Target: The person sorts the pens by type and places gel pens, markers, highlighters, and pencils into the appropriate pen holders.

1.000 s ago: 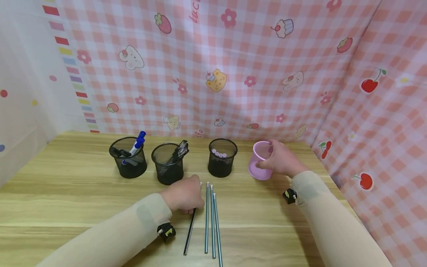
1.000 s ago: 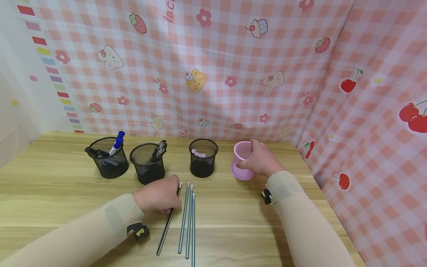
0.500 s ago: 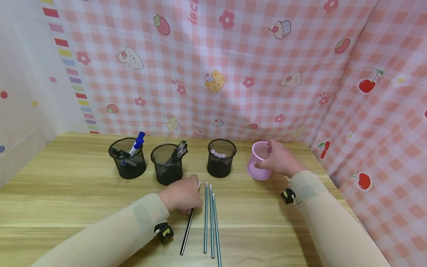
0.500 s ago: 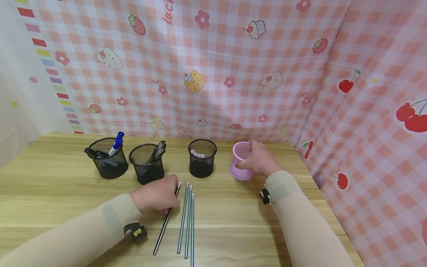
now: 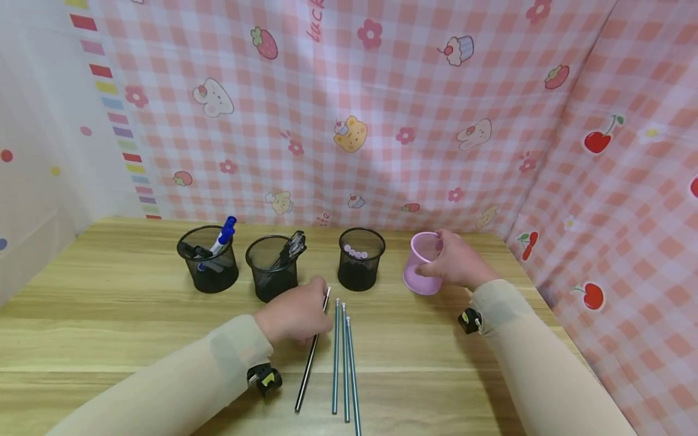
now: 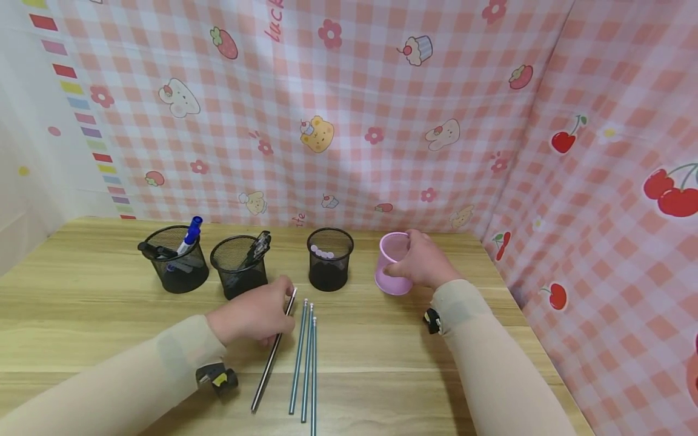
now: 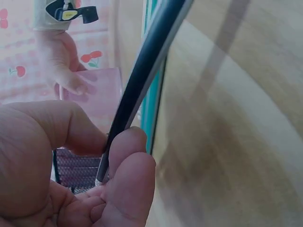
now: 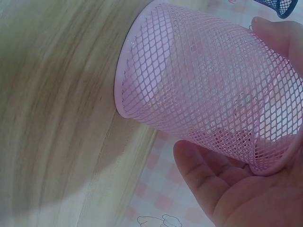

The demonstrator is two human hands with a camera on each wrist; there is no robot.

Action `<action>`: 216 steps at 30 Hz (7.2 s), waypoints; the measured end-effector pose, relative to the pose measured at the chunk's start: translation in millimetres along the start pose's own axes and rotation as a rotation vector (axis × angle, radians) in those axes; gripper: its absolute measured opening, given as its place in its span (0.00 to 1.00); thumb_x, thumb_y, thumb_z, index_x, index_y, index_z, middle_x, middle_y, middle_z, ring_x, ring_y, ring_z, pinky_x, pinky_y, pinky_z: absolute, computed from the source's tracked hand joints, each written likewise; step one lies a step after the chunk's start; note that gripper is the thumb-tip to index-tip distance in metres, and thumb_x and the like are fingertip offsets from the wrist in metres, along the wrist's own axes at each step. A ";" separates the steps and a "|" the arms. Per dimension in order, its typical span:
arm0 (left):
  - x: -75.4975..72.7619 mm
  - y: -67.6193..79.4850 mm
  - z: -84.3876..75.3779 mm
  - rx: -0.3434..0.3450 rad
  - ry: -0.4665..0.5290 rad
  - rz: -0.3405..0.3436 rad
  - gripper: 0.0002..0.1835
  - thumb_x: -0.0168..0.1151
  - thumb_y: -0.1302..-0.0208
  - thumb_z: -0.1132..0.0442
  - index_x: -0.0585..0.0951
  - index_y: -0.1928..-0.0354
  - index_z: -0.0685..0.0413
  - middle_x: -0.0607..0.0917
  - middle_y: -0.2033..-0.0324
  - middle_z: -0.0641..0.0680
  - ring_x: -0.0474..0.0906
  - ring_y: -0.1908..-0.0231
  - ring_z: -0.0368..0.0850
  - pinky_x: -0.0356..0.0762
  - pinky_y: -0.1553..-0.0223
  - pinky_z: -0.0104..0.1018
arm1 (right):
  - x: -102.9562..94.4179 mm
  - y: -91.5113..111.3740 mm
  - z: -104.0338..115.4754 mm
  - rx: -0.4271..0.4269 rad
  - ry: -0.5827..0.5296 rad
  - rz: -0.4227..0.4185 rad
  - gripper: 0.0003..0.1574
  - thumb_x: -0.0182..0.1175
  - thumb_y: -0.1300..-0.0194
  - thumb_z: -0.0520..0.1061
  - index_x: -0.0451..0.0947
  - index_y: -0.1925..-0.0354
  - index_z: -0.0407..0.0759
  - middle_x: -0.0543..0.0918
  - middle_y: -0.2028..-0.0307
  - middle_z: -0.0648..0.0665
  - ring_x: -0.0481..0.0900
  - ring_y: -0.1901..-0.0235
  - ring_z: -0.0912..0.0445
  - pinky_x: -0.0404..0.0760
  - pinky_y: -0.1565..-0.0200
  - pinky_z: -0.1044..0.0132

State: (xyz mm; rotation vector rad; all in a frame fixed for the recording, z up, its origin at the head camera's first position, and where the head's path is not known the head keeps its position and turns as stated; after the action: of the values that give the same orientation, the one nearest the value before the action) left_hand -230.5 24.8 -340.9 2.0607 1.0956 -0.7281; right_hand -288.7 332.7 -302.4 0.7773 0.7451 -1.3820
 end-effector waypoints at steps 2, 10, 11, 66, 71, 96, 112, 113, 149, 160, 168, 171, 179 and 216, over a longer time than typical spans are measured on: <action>-2.2 1.0 -2.1 0.002 0.012 -0.012 0.28 0.66 0.35 0.64 0.67 0.35 0.56 0.83 0.78 0.54 0.78 0.83 0.47 0.72 0.79 0.37 | -0.2 0.2 -0.6 0.003 -0.001 0.002 0.62 0.81 0.48 0.53 0.60 0.27 0.30 0.77 0.38 0.30 0.78 0.42 0.39 0.80 0.40 0.46; -16.6 5.0 -17.1 0.050 0.043 -0.084 0.30 0.65 0.32 0.60 0.67 0.32 0.53 0.82 0.75 0.51 0.76 0.80 0.45 0.69 0.79 0.36 | 0.1 -0.6 -3.3 0.007 0.008 -0.004 0.63 0.81 0.49 0.54 0.60 0.27 0.30 0.76 0.38 0.29 0.78 0.42 0.38 0.80 0.41 0.46; -18.8 5.6 -19.6 0.059 0.051 -0.094 0.30 0.65 0.32 0.60 0.67 0.31 0.53 0.82 0.74 0.51 0.75 0.80 0.44 0.69 0.80 0.36 | 0.2 -0.6 -3.4 0.007 0.010 -0.005 0.63 0.81 0.49 0.54 0.61 0.27 0.30 0.76 0.38 0.30 0.78 0.42 0.38 0.80 0.41 0.46; -40.2 -57.2 -138.9 0.547 0.497 -0.611 0.09 0.56 0.20 0.62 0.73 0.46 0.57 0.85 0.52 0.56 0.87 0.47 0.50 0.86 0.48 0.41 | 0.2 -1.2 -0.8 0.001 -0.017 -0.023 0.60 0.82 0.50 0.50 0.63 0.27 0.33 0.78 0.37 0.32 0.80 0.42 0.39 0.81 0.39 0.45; -31.5 -64.8 -141.6 0.463 0.421 -0.573 0.09 0.56 0.20 0.59 0.74 0.45 0.53 0.86 0.50 0.54 0.86 0.49 0.48 0.85 0.48 0.42 | 1.5 -1.7 -1.6 -0.009 -0.024 -0.027 0.59 0.82 0.49 0.50 0.64 0.28 0.34 0.78 0.38 0.32 0.80 0.42 0.40 0.81 0.40 0.46; -41.6 -17.7 -137.5 0.519 0.009 -0.421 0.10 0.60 0.24 0.58 0.79 0.47 0.53 0.84 0.65 0.46 0.81 0.68 0.40 0.81 0.65 0.34 | 0.2 -0.3 -2.5 0.007 -0.011 -0.027 0.58 0.81 0.47 0.50 0.63 0.28 0.32 0.78 0.39 0.31 0.80 0.42 0.39 0.81 0.39 0.44; -0.6 -8.6 -46.3 0.182 -0.452 -0.041 0.28 0.69 0.28 0.53 0.77 0.38 0.68 0.87 0.54 0.60 0.79 0.66 0.47 0.82 0.62 0.42 | 0.5 -0.4 -1.9 0.009 -0.007 -0.021 0.58 0.81 0.47 0.50 0.63 0.28 0.32 0.77 0.38 0.31 0.79 0.42 0.39 0.81 0.41 0.46; 1.8 -9.4 -43.7 0.180 -0.453 -0.033 0.26 0.69 0.28 0.54 0.78 0.40 0.68 0.87 0.56 0.60 0.79 0.67 0.47 0.81 0.63 0.42 | 0.5 -0.3 -1.8 0.010 -0.007 -0.021 0.58 0.81 0.47 0.50 0.63 0.27 0.32 0.77 0.38 0.31 0.79 0.42 0.39 0.82 0.41 0.46; 19.5 -23.5 -19.1 0.046 -0.238 0.042 0.35 0.64 0.33 0.64 0.64 0.28 0.70 0.83 0.84 0.52 0.76 0.87 0.42 0.68 0.84 0.32 | 0.5 0.9 0.4 0.011 -0.009 -0.028 0.60 0.81 0.48 0.50 0.62 0.25 0.34 0.75 0.35 0.30 0.77 0.39 0.37 0.79 0.37 0.43; -3.3 -12.0 -30.9 0.087 -0.057 -0.009 0.31 0.63 0.31 0.61 0.67 0.29 0.53 0.83 0.80 0.52 0.75 0.86 0.44 0.67 0.83 0.35 | 0.9 -0.2 -3.6 0.029 0.000 -0.019 0.61 0.81 0.47 0.53 0.61 0.25 0.34 0.74 0.34 0.30 0.77 0.38 0.37 0.79 0.37 0.43; -35.8 0.6 -64.1 0.227 0.158 -0.150 0.31 0.58 0.29 0.64 0.64 0.26 0.47 0.85 0.73 0.53 0.78 0.79 0.45 0.73 0.78 0.36 | 0.7 -0.3 -0.6 0.013 -0.008 -0.026 0.62 0.81 0.48 0.52 0.61 0.25 0.34 0.75 0.35 0.30 0.77 0.39 0.37 0.79 0.38 0.43; -49.7 2.7 -76.7 0.334 0.286 -0.264 0.28 0.56 0.27 0.65 0.63 0.27 0.47 0.85 0.70 0.53 0.82 0.75 0.47 0.78 0.75 0.39 | 1.1 -0.6 0.0 0.010 -0.012 -0.024 0.62 0.81 0.48 0.51 0.61 0.25 0.34 0.75 0.35 0.29 0.77 0.39 0.37 0.79 0.38 0.43; -70.2 -5.8 -103.7 0.613 0.648 -0.533 0.20 0.53 0.22 0.67 0.64 0.33 0.50 0.83 0.65 0.57 0.81 0.73 0.47 0.80 0.73 0.36 | -0.2 1.6 -0.8 0.007 -0.010 -0.027 0.60 0.81 0.48 0.50 0.62 0.26 0.32 0.75 0.36 0.29 0.78 0.40 0.37 0.80 0.38 0.43; -38.8 -32.7 -131.1 0.687 0.493 -0.790 0.13 0.59 0.22 0.65 0.79 0.41 0.56 0.89 0.54 0.58 0.90 0.55 0.49 0.87 0.54 0.37 | 1.5 1.2 -1.4 0.045 -0.030 0.002 0.61 0.81 0.45 0.53 0.60 0.24 0.37 0.72 0.32 0.30 0.74 0.35 0.35 0.77 0.35 0.39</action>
State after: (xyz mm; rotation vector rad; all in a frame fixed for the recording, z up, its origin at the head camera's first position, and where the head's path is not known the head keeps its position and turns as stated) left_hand -257.1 121.6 -242.6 2.4184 2.2588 -1.1125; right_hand -287.5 333.1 -304.4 0.7910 0.6922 -1.4102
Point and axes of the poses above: each hand's wrist, its own y-axis away from the middle knuckle, its own x-axis out of the palm, z = x × y, the point moved 6 cm from there along -y, towards the middle knuckle
